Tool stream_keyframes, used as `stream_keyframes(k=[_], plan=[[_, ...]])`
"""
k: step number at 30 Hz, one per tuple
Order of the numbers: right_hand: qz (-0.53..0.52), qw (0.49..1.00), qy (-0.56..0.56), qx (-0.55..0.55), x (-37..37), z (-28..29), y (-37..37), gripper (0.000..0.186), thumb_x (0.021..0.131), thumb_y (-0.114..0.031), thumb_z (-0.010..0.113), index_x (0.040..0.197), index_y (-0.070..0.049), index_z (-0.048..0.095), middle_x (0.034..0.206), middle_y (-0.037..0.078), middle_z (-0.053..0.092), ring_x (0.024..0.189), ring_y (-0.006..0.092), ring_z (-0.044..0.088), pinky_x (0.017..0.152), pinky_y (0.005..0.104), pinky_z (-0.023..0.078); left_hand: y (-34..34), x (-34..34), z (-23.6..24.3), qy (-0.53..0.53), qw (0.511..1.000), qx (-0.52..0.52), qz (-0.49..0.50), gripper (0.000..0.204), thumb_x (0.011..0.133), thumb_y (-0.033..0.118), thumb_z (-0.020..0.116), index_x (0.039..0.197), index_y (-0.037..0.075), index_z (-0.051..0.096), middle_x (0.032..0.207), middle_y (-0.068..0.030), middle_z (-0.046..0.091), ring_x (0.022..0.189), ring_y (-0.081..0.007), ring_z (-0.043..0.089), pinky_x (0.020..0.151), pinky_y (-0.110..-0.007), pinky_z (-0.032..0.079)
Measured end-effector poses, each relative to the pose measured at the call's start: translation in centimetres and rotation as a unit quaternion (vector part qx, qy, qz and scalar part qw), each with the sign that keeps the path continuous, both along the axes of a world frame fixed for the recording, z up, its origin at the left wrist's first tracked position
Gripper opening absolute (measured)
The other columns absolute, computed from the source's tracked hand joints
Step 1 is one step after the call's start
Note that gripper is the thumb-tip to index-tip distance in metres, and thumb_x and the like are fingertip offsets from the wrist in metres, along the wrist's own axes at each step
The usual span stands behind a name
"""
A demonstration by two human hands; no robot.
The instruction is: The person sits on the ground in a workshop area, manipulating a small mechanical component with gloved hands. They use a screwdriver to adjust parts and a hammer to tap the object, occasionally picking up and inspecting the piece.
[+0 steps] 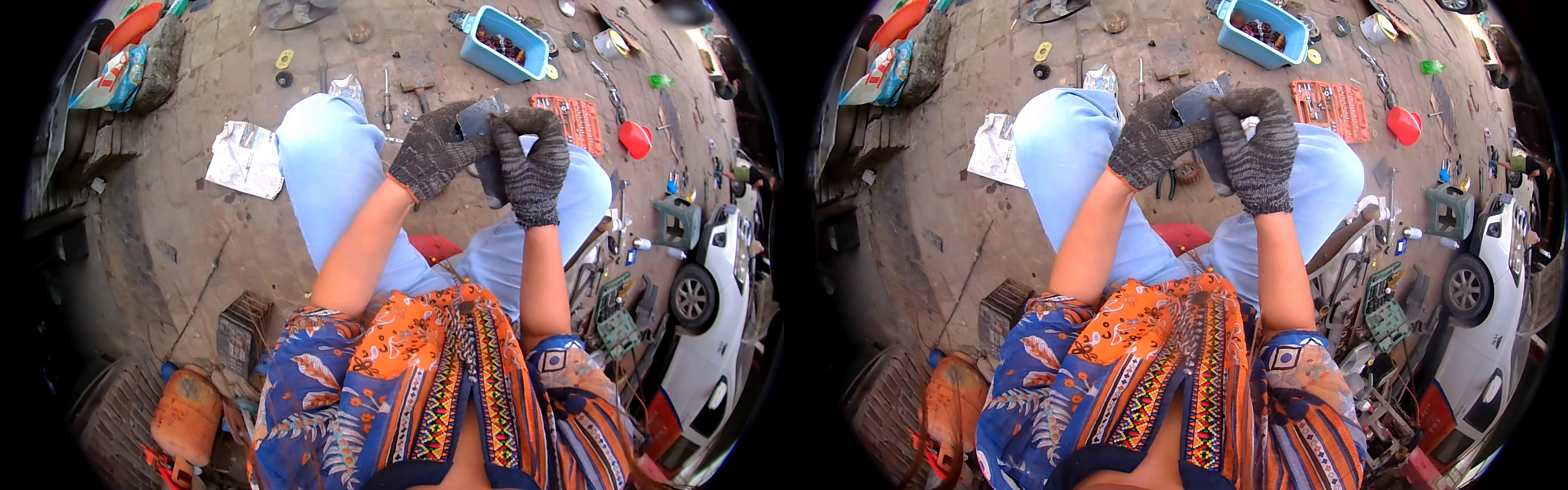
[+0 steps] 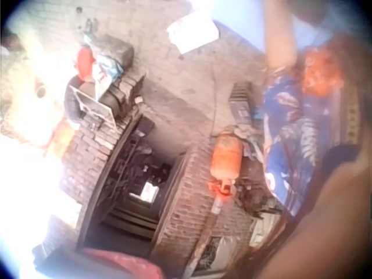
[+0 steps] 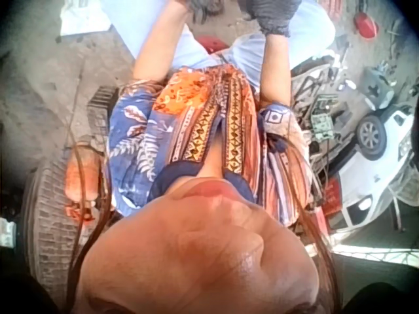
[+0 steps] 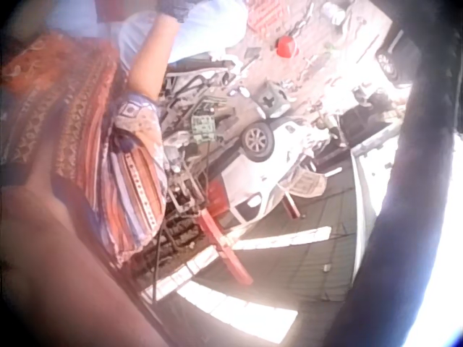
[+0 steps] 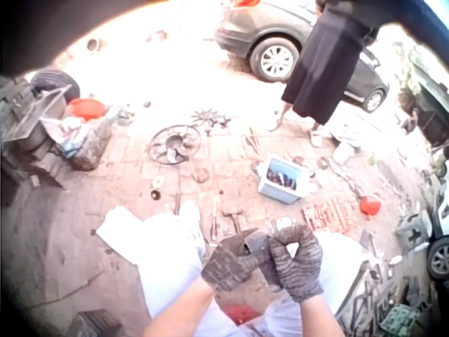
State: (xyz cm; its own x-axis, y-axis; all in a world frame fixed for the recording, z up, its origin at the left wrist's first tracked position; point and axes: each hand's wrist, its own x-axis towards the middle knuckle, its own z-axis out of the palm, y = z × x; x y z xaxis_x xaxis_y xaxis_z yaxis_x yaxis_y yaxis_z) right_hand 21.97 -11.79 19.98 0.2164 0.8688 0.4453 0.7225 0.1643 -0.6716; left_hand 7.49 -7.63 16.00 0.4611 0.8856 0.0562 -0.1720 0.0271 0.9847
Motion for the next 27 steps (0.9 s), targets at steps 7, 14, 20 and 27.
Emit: stream_keyframes(k=[7,14,20,27], plan=[[-0.014,1.0,0.01,-0.018,0.0,0.5,0.4,0.018,0.074,-0.009,0.07,0.085,-0.003,0.057,0.079,0.01,0.062,0.072,0.021,0.061,0.067,0.0319,0.048,0.3,-0.1,0.0,0.046,0.998,0.033,-0.004,0.048,0.078,0.008,0.068,0.122,-0.002,0.05,0.103,-0.0112,0.064,0.09,-0.0134,0.059,0.078,-0.027,0.049],[-0.008,0.999,0.025,-0.022,0.2,-0.2,0.5,0.016,0.076,-0.012,0.069,0.084,-0.003,0.058,0.078,0.011,0.062,0.074,0.022,0.062,0.066,0.0319,0.05,0.3,0.5,0.6,0.093,0.994,0.063,0.016,0.047,0.078,0.008,0.067,0.121,-0.002,0.05,0.105,-0.0109,0.063,0.091,-0.0147,0.059,0.079,-0.028,0.049],[-0.025,0.998,0.051,-0.026,0.5,-0.3,1.0,0.016,0.076,-0.012,0.068,0.084,-0.003,0.057,0.078,0.011,0.06,0.072,0.0236,0.061,0.067,0.0331,0.049,0.6,0.6,0.9,0.04,0.999,0.006,-0.022,0.046,0.078,0.008,0.068,0.12,-0.003,0.051,0.105,-0.0107,0.063,0.093,-0.0152,0.059,0.08,-0.028,0.049],[0.007,0.996,0.082,-0.017,0.3,-0.8,1.3,0.017,0.075,-0.013,0.068,0.082,-0.003,0.056,0.076,0.011,0.06,0.071,0.0241,0.061,0.066,0.0337,0.049,0.5,0.7,0.5,-0.008,0.999,-0.04,-0.001,0.045,0.077,0.008,0.069,0.117,-0.004,0.052,0.104,-0.0106,0.062,0.092,-0.0151,0.059,0.079,-0.027,0.049]])
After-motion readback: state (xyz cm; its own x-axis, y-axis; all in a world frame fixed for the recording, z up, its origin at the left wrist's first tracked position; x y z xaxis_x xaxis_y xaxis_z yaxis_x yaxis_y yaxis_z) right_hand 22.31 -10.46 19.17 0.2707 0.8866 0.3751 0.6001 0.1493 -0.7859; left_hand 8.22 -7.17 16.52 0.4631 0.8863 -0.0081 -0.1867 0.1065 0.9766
